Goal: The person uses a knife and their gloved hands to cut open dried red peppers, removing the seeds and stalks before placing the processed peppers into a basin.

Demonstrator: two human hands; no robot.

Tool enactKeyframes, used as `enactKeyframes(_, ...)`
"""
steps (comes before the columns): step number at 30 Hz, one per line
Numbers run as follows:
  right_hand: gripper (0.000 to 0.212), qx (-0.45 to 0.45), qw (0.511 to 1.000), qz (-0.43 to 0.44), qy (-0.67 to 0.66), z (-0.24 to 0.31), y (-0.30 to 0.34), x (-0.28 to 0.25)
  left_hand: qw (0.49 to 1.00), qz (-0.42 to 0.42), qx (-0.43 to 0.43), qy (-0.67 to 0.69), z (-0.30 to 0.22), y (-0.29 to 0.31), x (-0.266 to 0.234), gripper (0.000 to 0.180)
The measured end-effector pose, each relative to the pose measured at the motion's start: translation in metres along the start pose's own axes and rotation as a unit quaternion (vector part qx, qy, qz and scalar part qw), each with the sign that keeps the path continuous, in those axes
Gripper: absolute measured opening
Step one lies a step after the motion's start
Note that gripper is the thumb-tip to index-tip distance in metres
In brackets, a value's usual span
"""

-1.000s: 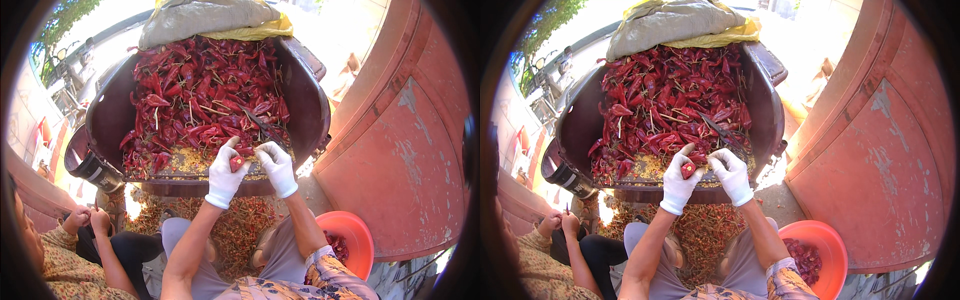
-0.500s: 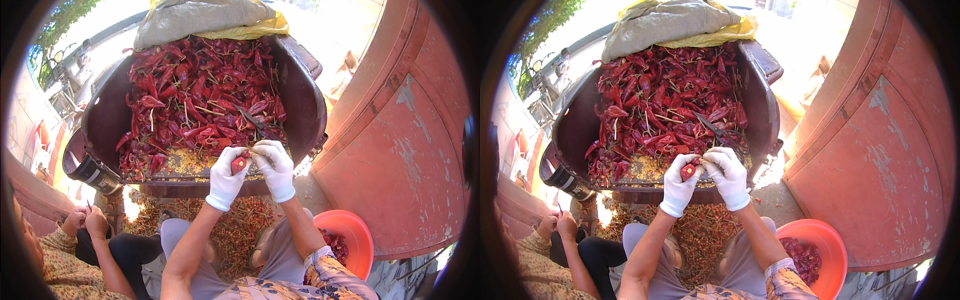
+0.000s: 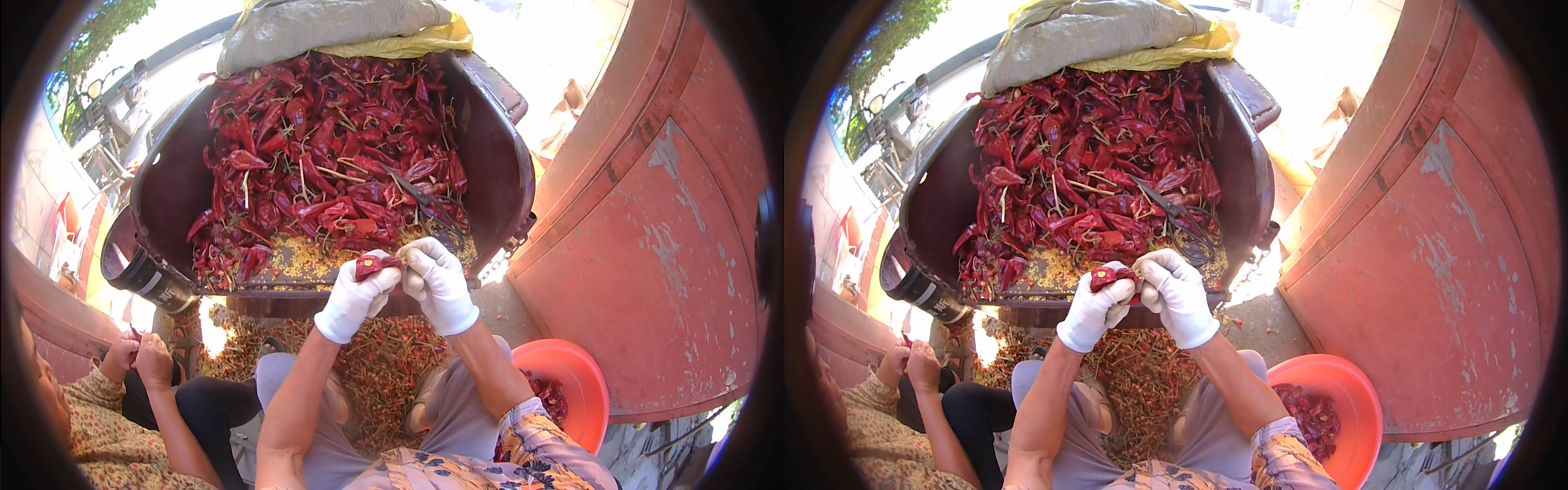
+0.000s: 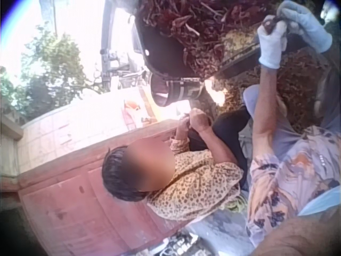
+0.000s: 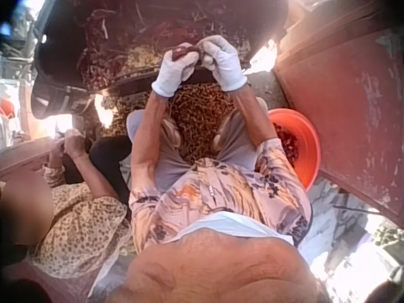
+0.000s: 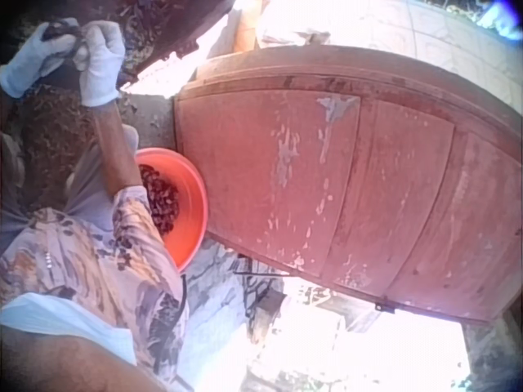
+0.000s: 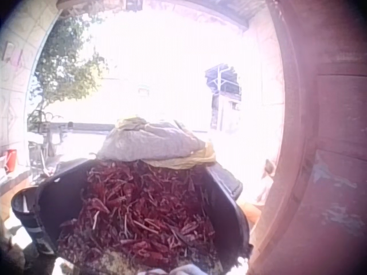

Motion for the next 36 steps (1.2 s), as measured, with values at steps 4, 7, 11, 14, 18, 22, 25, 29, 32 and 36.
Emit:
enactKeyframes(4,0.011,-0.034,0.998,-0.006,0.054,0.004,0.001,0.003,0.991,0.020,-0.076,0.113,0.014,0.005,-0.001,0.012)
enactKeyframes(7,0.011,-0.059,0.994,-0.003,0.090,0.009,0.008,0.005,0.982,0.048,-0.079,0.163,0.013,0.005,0.001,0.013)
enactKeyframes(11,0.014,0.055,0.980,0.086,-0.173,0.005,0.001,0.004,0.976,0.064,-0.087,0.190,0.005,0.010,-0.001,0.012)
enactKeyframes(14,0.018,0.066,0.952,0.202,0.221,0.009,0.011,0.012,0.962,0.046,-0.027,0.267,-0.009,0.009,-0.030,0.012)
enactKeyframes(18,0.019,0.000,0.891,0.109,0.441,0.014,0.004,0.015,0.979,-0.115,0.030,0.166,-0.019,0.006,-0.083,0.016)
enactKeyframes(22,0.022,-0.351,0.697,-0.033,0.624,0.030,-0.027,0.026,0.965,-0.211,-0.047,0.151,0.004,-0.002,-0.083,0.006)
enactKeyframes(25,0.022,-0.354,0.652,-0.057,0.668,0.014,-0.042,0.025,0.970,-0.218,-0.041,0.103,0.011,-0.006,-0.079,0.014)
enactKeyframes(29,0.023,-0.357,0.683,-0.064,0.635,0.011,-0.048,0.016,0.973,-0.222,-0.034,0.057,0.013,-0.009,-0.078,0.018)
enactKeyframes(32,0.026,-0.354,0.668,-0.080,0.650,0.011,-0.043,0.018,0.971,-0.239,-0.009,0.031,0.012,-0.009,-0.075,0.021)
enactKeyframes(36,0.029,-0.357,0.697,-0.098,0.614,0.016,-0.041,0.011,0.971,-0.234,-0.008,0.042,0.015,-0.013,-0.069,0.025)
Point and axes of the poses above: each hand's wrist, its own y-axis away from the middle knuckle, its own x-axis out of the palm, z = x × y, the point moved 8 cm from there along -y, towards the middle knuckle, and after that the axes turned 9 degrees about -z, right-handed, at the moved point
